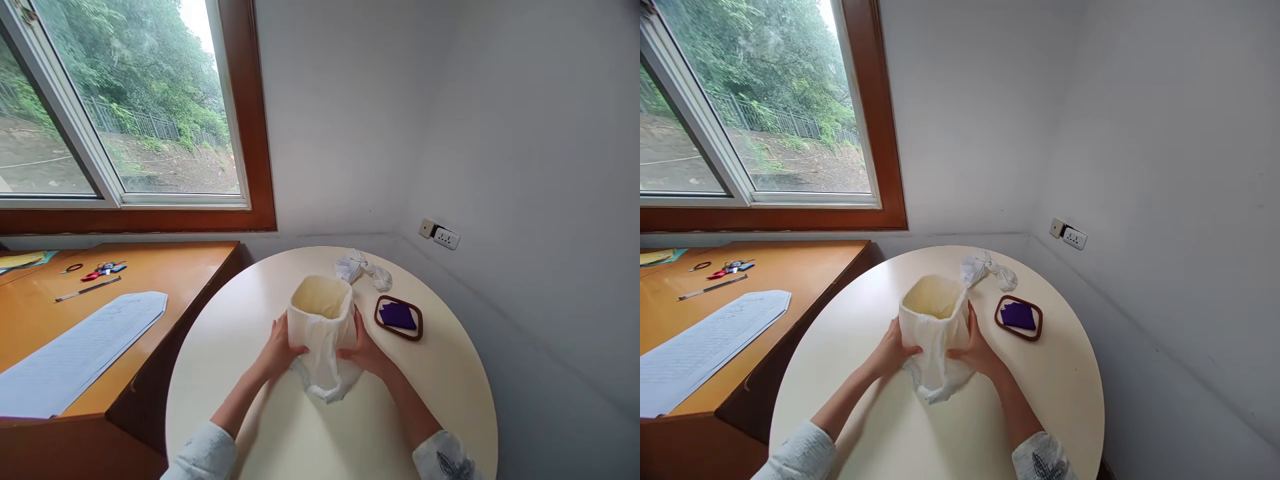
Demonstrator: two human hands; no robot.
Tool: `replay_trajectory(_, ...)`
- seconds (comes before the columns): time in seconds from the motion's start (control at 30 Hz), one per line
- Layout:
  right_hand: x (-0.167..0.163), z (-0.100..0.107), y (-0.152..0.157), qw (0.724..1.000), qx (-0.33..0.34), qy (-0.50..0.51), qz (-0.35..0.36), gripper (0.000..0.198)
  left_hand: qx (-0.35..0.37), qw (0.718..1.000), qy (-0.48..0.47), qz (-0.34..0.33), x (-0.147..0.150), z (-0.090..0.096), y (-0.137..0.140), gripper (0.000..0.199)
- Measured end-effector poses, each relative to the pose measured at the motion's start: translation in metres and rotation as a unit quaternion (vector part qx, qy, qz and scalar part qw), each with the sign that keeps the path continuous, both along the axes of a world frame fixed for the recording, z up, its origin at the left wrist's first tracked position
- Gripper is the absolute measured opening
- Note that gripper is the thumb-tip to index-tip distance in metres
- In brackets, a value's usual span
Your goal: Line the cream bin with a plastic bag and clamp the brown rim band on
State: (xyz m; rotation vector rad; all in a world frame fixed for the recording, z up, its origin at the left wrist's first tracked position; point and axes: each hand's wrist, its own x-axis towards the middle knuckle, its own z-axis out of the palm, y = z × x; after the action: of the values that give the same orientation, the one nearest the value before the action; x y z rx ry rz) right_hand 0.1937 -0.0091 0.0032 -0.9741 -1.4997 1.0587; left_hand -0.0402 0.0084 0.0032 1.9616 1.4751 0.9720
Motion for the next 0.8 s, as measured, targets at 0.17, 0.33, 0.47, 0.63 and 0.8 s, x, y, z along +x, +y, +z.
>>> replay_trajectory(0.17, 0.049, -0.01, 0.016, 0.981, 0.012, -0.087, -0.172, 0.058, -0.003, 0.995, 0.082, 0.048, -0.039, 0.035, 0.002, 0.095)
replay_trajectory(0.33, 0.096, -0.025, 0.027, 0.93, -0.002, -0.243, -0.274, 0.052, 0.227, 0.966, 0.044, 0.114, -0.022, 0.087, -0.037, 0.032)
replay_trajectory(0.47, 0.102, -0.04, 0.024, 0.876, -0.04, -0.386, -0.287, 0.057, 0.314, 0.945, 0.093, -0.004, 0.032, 0.09, -0.066, 0.036)
replay_trajectory(0.63, 0.1, -0.048, 0.021, 0.829, -0.034, -0.471, -0.299, 0.046, 0.256, 0.953, 0.158, -0.029, 0.077, 0.057, -0.06, 0.058)
replay_trajectory(0.8, 0.104, -0.048, 0.019, 0.805, -0.016, -0.503, -0.314, 0.034, 0.285, 0.944, 0.165, 0.0, 0.074, 0.045, -0.037, 0.038)
